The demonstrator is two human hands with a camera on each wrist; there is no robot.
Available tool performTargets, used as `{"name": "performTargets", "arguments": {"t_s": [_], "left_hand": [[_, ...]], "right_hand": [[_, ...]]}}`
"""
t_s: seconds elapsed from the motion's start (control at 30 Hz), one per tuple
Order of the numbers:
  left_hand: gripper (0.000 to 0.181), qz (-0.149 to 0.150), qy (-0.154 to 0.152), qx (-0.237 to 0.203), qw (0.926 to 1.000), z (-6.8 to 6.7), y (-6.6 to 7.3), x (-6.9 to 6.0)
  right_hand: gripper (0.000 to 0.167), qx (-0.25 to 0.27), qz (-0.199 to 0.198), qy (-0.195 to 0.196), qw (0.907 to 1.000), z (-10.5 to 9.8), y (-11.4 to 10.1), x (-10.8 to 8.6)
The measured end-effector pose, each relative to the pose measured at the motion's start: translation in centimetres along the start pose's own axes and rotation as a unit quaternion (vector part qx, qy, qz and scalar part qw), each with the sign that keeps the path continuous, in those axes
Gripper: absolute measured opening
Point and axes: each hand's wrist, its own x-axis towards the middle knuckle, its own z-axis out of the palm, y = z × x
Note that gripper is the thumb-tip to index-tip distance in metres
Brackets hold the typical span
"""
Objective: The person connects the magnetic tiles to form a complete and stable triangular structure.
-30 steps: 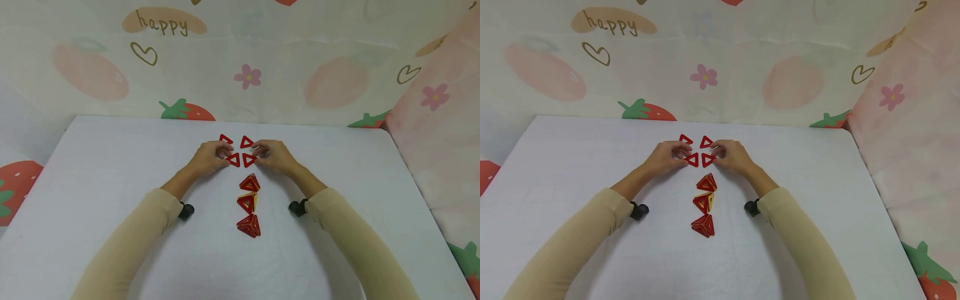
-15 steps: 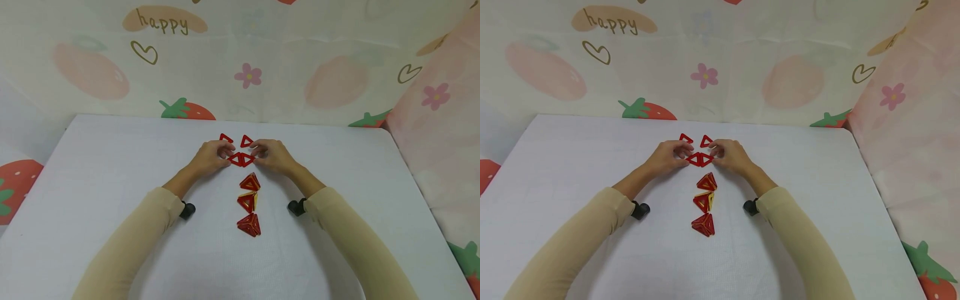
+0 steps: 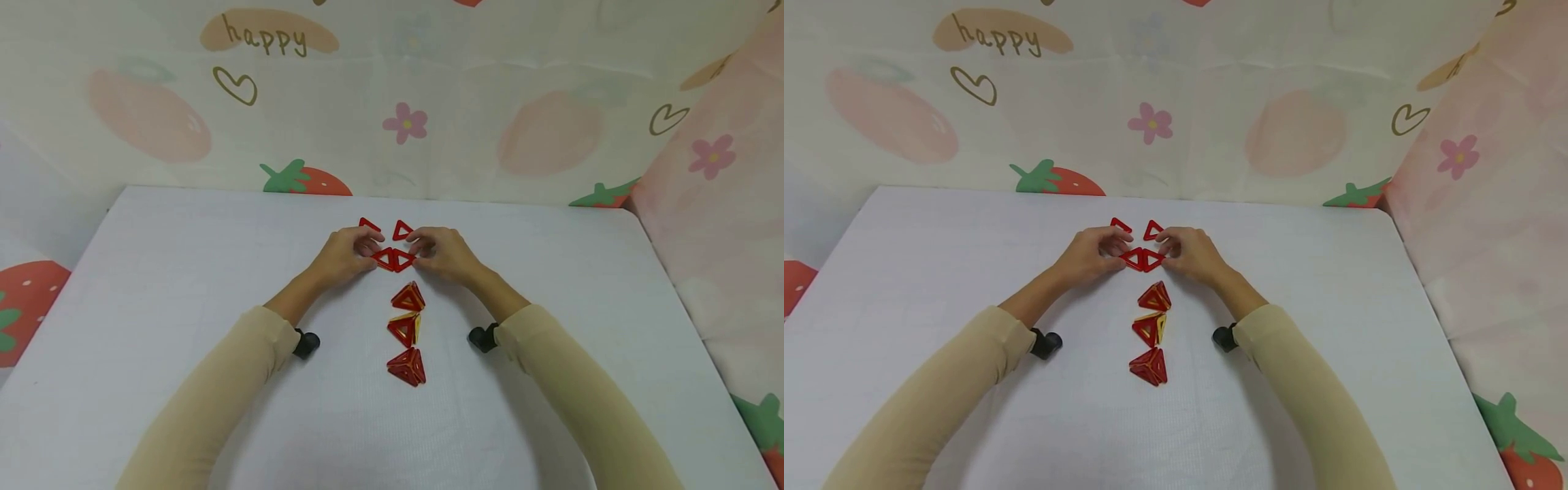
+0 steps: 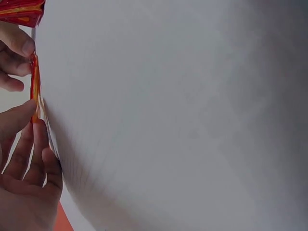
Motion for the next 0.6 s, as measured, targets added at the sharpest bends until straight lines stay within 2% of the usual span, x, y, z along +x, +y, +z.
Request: {"name": "performTargets", "arguments": {"t_s": [0.6], "left_hand": [[0.039,0.008,0.021,-0.107,0.9941,0.11,0.39,0.52]], "right_hand": [[0.031,0.02,-0.005,-0.01,0.9997,0.5,-0.37,0.42]]}}
